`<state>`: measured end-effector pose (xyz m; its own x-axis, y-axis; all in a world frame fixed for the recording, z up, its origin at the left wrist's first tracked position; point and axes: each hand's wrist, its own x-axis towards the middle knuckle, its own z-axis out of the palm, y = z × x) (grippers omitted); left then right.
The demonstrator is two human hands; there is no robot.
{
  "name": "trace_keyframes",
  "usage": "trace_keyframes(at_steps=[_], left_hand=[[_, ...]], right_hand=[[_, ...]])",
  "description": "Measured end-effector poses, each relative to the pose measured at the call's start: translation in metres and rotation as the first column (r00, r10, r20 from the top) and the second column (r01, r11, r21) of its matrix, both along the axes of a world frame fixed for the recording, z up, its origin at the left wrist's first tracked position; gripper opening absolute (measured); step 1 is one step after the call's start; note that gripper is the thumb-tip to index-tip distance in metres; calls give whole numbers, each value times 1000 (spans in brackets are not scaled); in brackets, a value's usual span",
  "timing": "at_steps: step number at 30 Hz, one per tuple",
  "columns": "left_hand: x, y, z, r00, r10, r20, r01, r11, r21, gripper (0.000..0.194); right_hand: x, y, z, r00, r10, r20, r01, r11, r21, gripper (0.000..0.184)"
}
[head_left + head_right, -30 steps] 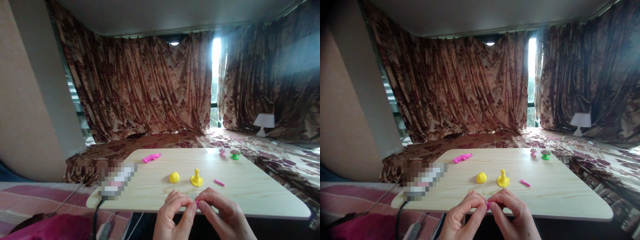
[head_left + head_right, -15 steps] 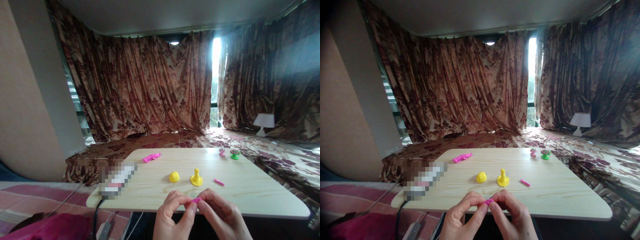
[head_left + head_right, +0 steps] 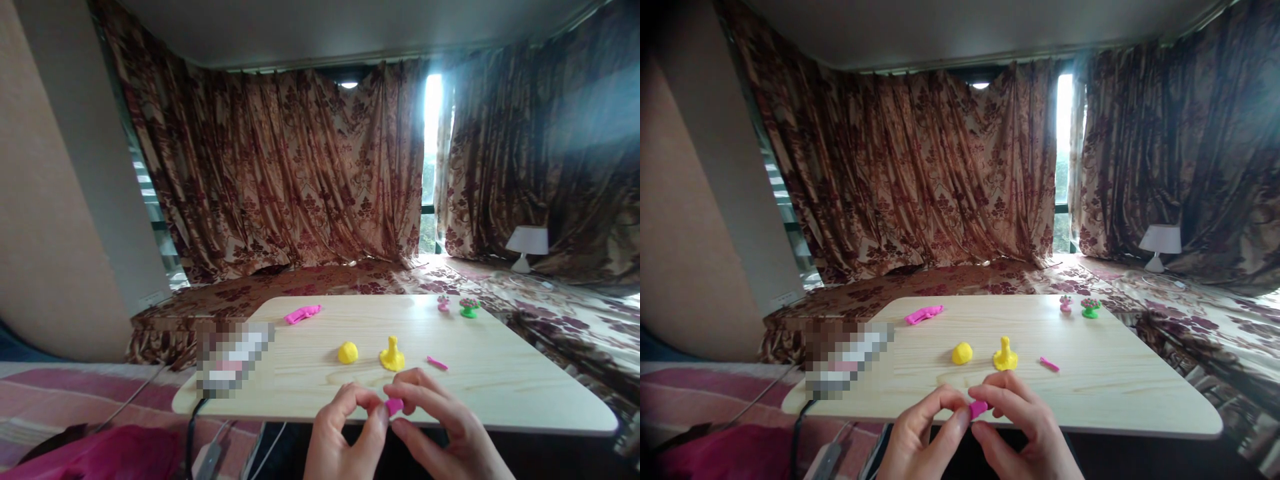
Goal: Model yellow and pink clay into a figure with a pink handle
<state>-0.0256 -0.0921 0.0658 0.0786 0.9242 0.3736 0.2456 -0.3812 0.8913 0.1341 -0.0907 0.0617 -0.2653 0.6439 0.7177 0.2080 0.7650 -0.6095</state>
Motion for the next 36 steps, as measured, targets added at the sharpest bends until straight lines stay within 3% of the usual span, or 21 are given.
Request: trace_keyframes(at_steps=[4, 8, 13, 24, 32, 36], left_hand=[[-1, -1, -2, 1000, -22, 18, 22, 999, -42, 22], [-1, -1, -10, 996, 41, 81, -33, 994, -102, 25], [1, -1, -13, 996, 36, 85, -32, 998, -47, 26], [-5, -4, 6, 987, -144, 70, 146, 989, -28, 34], [-3, -1, -8, 996, -59, 73, 64, 996, -62, 29], [-4, 2, -10, 996, -77, 52, 80, 995, -57, 27]], right_hand=[[0, -2, 11, 997, 2, 82, 1, 1000, -31, 26], [-2, -3, 14, 991, -19, 134, 30, 997, -77, 14], [-4, -5, 16, 991, -8, 132, 21, 996, -91, 15], [-1, -2, 19, 983, -7, 181, 27, 994, -105, 15], [-4, -4, 16, 990, -7, 139, 22, 994, -107, 16], [-2, -3, 15, 992, -50, 114, 69, 984, -164, 11]])
